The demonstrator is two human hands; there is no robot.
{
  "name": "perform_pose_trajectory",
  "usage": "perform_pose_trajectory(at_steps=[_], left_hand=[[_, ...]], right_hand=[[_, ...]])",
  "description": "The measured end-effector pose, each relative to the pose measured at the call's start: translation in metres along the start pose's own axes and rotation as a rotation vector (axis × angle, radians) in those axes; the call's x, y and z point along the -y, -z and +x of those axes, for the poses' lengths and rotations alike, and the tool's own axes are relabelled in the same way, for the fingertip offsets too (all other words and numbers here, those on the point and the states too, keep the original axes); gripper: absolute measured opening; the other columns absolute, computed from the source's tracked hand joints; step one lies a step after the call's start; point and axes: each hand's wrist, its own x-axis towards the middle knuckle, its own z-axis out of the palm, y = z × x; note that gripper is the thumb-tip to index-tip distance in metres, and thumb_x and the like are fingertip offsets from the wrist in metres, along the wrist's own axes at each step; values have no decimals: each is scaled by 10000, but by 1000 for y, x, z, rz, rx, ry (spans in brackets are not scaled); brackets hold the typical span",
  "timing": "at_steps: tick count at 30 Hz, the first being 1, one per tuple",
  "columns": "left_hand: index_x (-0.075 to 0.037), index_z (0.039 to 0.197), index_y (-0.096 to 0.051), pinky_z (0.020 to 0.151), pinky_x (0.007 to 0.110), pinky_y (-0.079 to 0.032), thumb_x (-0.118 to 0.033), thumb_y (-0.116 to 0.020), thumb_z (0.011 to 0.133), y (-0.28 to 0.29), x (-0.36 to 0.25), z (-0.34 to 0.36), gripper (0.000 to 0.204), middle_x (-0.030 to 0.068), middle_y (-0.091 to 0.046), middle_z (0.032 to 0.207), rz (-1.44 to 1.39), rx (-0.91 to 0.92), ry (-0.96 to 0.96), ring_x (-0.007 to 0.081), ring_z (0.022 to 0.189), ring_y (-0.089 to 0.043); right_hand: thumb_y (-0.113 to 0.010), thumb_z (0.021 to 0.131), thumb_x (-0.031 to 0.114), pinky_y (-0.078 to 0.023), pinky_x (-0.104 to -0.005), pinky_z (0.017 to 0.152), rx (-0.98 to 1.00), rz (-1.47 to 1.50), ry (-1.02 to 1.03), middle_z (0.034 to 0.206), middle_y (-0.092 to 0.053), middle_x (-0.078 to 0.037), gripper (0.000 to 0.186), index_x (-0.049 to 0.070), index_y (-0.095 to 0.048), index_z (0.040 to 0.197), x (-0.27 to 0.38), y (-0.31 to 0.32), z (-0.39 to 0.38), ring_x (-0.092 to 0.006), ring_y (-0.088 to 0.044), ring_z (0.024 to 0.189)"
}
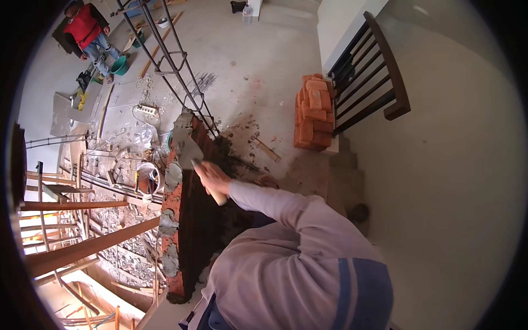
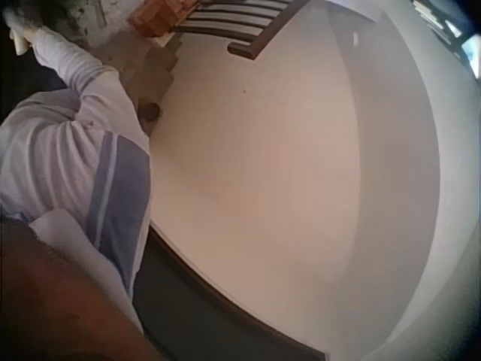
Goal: The person builds a brick wall by applying mortar to the top of the existing bricks using a trowel and then placing new bricks on top of the mortar, pressing them down by hand.
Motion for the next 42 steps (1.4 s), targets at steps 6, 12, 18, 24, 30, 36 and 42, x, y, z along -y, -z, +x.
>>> perform_pose_trajectory(at_steps=[6, 12, 18, 24, 30, 36, 42], left_hand=[[-44, 1226, -608, 992, 376, -438, -445, -645, 835, -21, -58, -2, 561, 187, -610, 1229, 85, 15, 65, 319, 1163, -569], [-7, 1408, -383, 1130, 359, -258, -608, -517, 848, -78, -88, -18, 832, 215, -369, 1459, -80, 274, 315, 334, 1376, -319], [-16, 1493, -145, 1162, 392, -180, -744, -491, 777, -203, -76, -18, 1079, 237, -171, 1538, -42, 380, 425, 367, 1431, -173], [-331, 1513, 51, 1136, 547, -191, -803, -514, 711, -285, -170, -20, 1088, 187, 129, 1564, 156, 408, 708, 438, 1433, -57], [-268, 1502, -237, 1118, 533, -262, -643, -642, 735, -349, -108, 0, 945, 184, 32, 1572, -25, 156, 700, 453, 1407, -161], [-128, 1337, -535, 1138, 452, -258, -463, -654, 792, -354, -89, 16, 651, 144, -327, 1499, 146, -15, 590, 367, 1373, -293], [-120, 1363, -505, 1170, 422, -186, -457, -595, 839, -355, -74, 4, 629, 121, -322, 1510, 84, 19, 558, 317, 1402, -259]], right_hand=[[-614, 845, 279, -521, -420, 646, 319, -848, 106, 874, -578, -147, 268, 30, -548, 923, 4, 30, 46, -293, -625, 804], [-552, 933, 403, -388, -301, 395, 233, -420, -294, 643, -531, -39, 375, 38, -554, 1021, -42, 111, -76, -131, -516, 463], [-654, 827, 266, -505, -405, 661, 426, -957, -400, 882, -619, -193, 401, -16, -553, 1095, -156, 208, -67, -278, -634, 752], [-696, 758, 240, -488, -478, 865, 698, -1579, -285, 1081, -608, -279, 450, -15, -558, 1102, -272, 238, 0, -422, -594, 1043], [-516, 915, 221, -488, -439, 912, 891, -1757, -202, 1233, -572, -240, 433, -34, -483, 1263, -377, 200, 86, -359, -574, 1134], [-509, 897, 122, -514, -376, 898, 688, -2141, -75, 1225, -604, -174, 414, -56, -478, 1269, -507, 157, 154, -281, -636, 1064], [-455, 940, 190, -510, -401, 872, 941, -1922, -46, 1241, -579, -206, 334, -26, -561, 1171, -537, 158, 72, -276, -576, 1154]])
